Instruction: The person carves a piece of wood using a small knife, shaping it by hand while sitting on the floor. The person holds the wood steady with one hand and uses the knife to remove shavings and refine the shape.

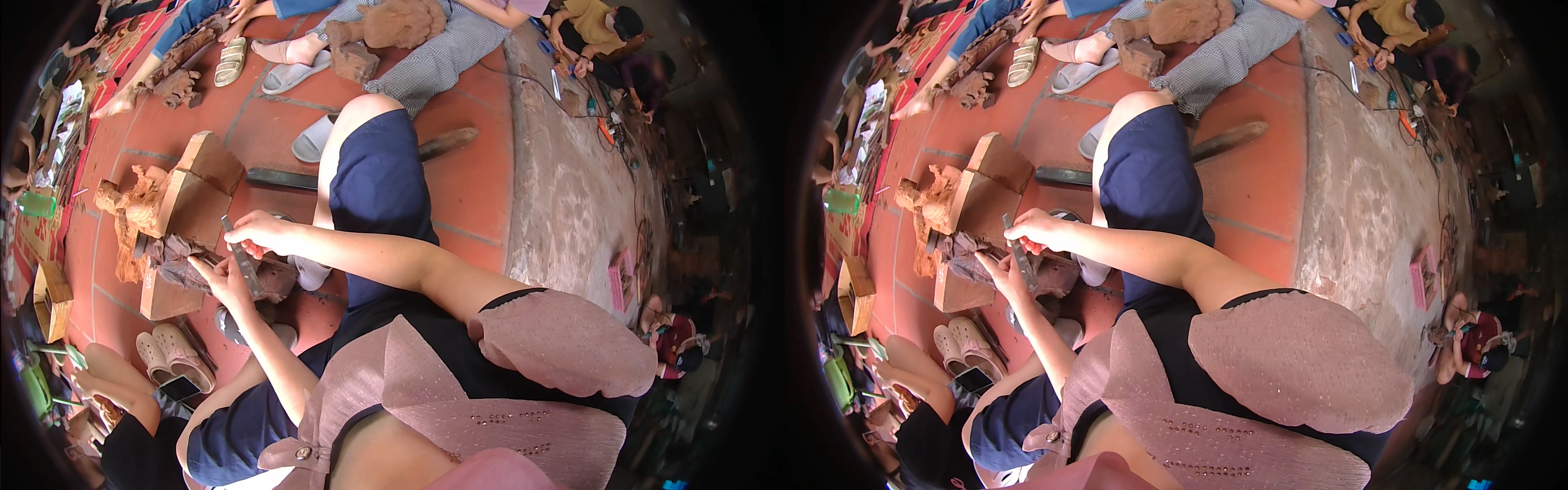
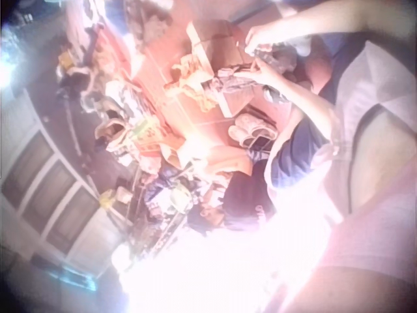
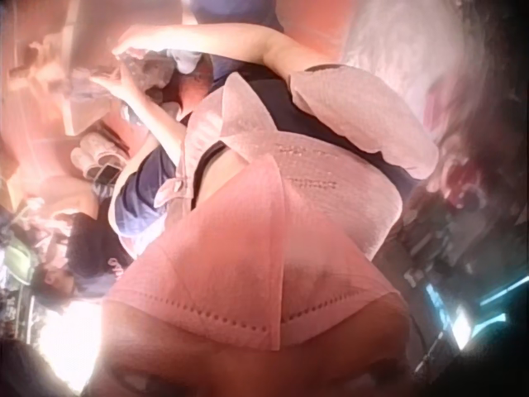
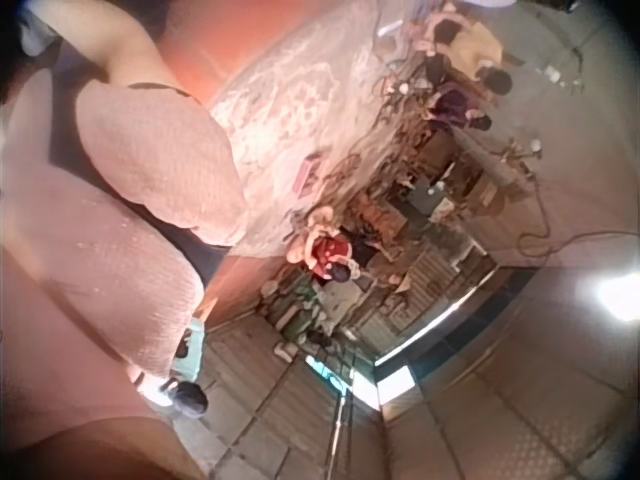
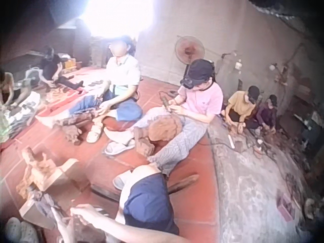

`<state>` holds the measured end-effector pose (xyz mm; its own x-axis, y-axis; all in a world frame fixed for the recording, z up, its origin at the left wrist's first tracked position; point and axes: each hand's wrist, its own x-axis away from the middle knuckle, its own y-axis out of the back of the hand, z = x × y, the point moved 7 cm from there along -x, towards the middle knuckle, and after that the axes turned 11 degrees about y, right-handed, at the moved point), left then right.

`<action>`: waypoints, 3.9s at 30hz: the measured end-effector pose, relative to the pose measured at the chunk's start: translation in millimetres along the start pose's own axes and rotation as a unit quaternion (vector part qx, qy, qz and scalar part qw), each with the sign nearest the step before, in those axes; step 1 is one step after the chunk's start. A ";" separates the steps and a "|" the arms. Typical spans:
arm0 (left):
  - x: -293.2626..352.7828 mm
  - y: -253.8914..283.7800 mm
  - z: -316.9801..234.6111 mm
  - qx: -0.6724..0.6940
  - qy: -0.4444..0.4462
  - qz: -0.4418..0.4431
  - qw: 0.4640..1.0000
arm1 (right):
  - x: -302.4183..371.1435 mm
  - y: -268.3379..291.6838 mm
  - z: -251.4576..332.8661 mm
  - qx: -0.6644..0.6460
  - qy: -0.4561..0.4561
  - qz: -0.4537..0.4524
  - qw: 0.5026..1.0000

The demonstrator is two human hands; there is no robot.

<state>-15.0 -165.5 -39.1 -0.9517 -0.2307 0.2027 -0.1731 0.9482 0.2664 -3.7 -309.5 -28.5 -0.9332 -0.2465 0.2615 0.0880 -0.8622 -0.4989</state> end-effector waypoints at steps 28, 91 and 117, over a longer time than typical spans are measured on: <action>29.6 -27.5 -10.0 0.200 0.106 0.157 0.961 | -9.7 13.2 29.7 0.331 0.281 -0.049 0.899; 15.2 -23.4 -14.4 0.397 0.146 0.167 0.891 | -3.5 80.7 -144.1 0.489 -0.056 0.010 0.870; 55.8 -50.0 -37.1 0.119 0.124 0.171 0.970 | 16.7 62.2 9.9 0.001 0.160 -0.135 0.978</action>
<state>-50.0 -234.0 -6.2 -0.8789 0.0893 0.4687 0.0612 0.9953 -0.0749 -10.4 -371.6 -47.0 -0.9839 0.1402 0.1113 -0.1754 -0.8781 -0.4451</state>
